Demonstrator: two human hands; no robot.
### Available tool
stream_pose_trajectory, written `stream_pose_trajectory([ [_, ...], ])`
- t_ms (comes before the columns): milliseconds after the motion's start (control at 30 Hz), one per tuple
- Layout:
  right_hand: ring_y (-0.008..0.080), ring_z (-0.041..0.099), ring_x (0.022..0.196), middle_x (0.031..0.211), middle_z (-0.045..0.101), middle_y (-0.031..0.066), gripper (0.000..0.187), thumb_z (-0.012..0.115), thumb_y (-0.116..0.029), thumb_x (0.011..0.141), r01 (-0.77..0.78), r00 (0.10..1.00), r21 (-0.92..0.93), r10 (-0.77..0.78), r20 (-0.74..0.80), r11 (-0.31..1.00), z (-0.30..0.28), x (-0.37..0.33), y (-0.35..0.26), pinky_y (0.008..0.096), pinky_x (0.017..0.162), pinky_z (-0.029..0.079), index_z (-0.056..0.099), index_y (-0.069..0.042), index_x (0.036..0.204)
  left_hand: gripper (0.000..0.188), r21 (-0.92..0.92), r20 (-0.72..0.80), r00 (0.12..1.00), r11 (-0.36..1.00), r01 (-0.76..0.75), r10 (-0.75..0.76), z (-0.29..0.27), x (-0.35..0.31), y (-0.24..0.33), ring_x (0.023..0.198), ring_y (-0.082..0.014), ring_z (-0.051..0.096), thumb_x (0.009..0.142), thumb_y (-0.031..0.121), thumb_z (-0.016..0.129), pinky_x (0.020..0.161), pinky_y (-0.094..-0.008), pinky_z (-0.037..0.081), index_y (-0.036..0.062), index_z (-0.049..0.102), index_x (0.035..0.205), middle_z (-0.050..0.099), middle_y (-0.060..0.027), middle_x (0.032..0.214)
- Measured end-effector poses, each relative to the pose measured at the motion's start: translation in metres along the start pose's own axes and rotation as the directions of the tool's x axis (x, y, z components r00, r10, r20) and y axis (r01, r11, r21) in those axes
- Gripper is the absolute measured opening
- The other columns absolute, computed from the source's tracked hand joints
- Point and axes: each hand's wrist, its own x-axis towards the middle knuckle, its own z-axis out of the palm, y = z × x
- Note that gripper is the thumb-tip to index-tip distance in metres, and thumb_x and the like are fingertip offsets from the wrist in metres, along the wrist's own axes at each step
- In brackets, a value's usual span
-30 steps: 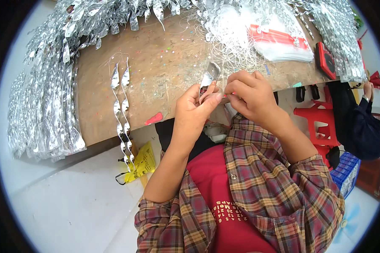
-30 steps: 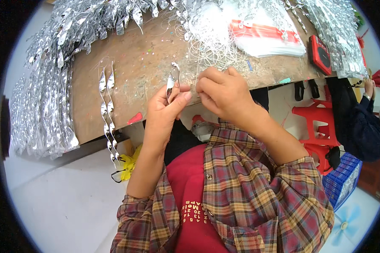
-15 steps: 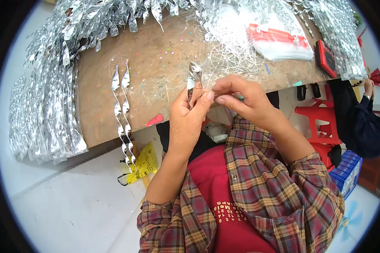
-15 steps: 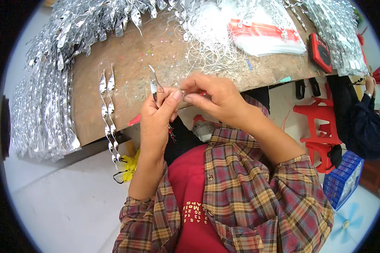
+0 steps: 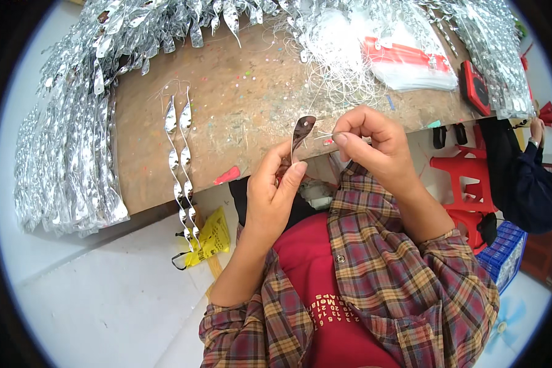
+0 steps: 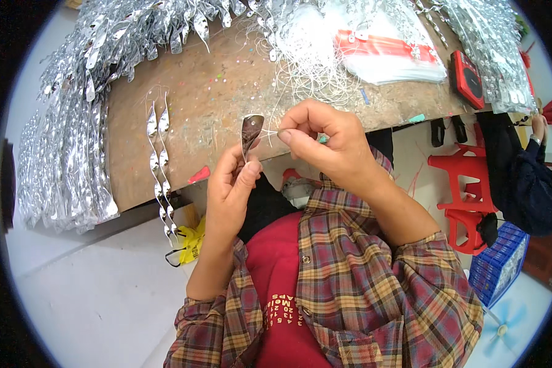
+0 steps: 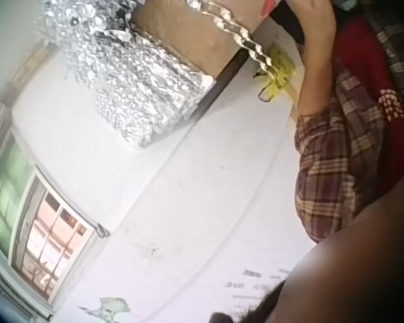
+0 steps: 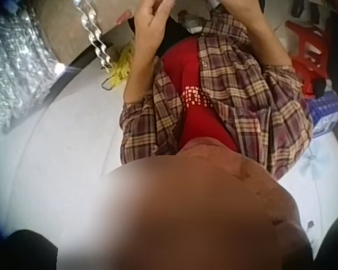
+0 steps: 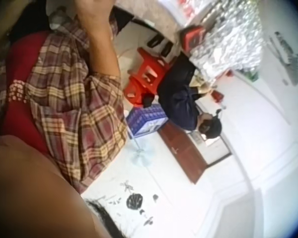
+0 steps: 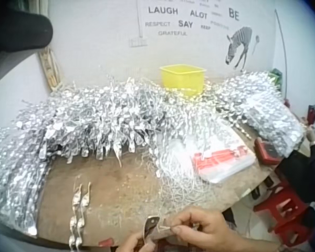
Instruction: Packaging silver tinsel garlands into plastic bags and assembling small decorative components.
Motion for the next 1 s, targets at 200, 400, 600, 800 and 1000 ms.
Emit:
stream_pose_trajectory([
  [200,0.0047,0.051,0.065,0.077,0.057,0.0003,0.002,0.057,-0.002,0.086,-0.013,0.999,-0.003,0.013,-0.039,1.0,0.0005,-0.0015,0.0001,0.019,0.058,0.041,0.056,0.0,0.088,0.037,-0.023,0.01,1.0,1.0,0.001,-0.001,0.003,-0.0028,-0.003,0.074,-0.0046,0.05,0.09,0.015,0.058,0.062,-0.0177,0.04,0.0011,0.05,0.123,0.053,0.0016,0.088],
  [400,0.0044,0.052,0.063,0.077,0.057,0.0006,0.002,0.057,-0.001,0.084,0.072,0.992,-0.291,-0.098,-0.078,0.954,-0.0011,-0.0023,0.0014,0.0189,0.056,0.041,0.057,0.0,0.087,0.038,-0.093,0.026,1.0,0.996,0.017,-0.014,0.006,-0.0037,0.0006,0.07,-0.0047,0.051,0.09,0.014,0.059,0.059,-0.0174,0.039,0.0003,0.049,0.124,0.054,0.0009,0.087],
  [600,0.0054,0.053,0.06,0.075,0.058,0.0022,0.004,0.06,0.002,0.08,0.174,0.964,-0.487,-0.249,-0.093,0.856,0.0009,-0.0014,0.0026,0.0193,0.056,0.041,0.059,-0.001,0.083,0.038,-0.102,0.021,1.0,0.995,0.013,-0.011,0.0069,-0.0027,0.0017,0.069,-0.0043,0.051,0.088,0.011,0.061,0.058,-0.0167,0.038,0.0004,0.049,0.123,0.054,0.0005,0.085],
  [800,0.0081,0.054,0.061,0.075,0.06,0.0025,0.006,0.062,0.002,0.077,0.269,0.927,-0.615,-0.373,-0.044,0.741,0.0026,0.0005,-0.0011,0.0223,0.058,0.042,0.061,-0.002,0.08,0.037,-0.117,0.024,1.0,0.993,0.012,-0.01,0.0077,-0.003,0.0002,0.068,-0.0041,0.05,0.087,0.009,0.062,0.058,-0.017,0.039,0.0012,0.05,0.122,0.054,0.0002,0.084],
  [1000,0.0082,0.056,0.062,0.074,0.061,0.0018,0.003,0.062,0.001,0.08,0.264,0.942,-0.542,-0.334,-0.032,0.798,0.0038,0.0025,0.0013,0.022,0.058,0.043,0.06,-0.002,0.08,0.037,-0.134,0.053,0.998,0.991,0.021,-0.014,0.0088,-0.0039,0.0026,0.069,-0.0046,0.051,0.087,0.008,0.062,0.059,-0.0175,0.041,0.0006,0.05,0.121,0.055,-0.0001,0.084],
])
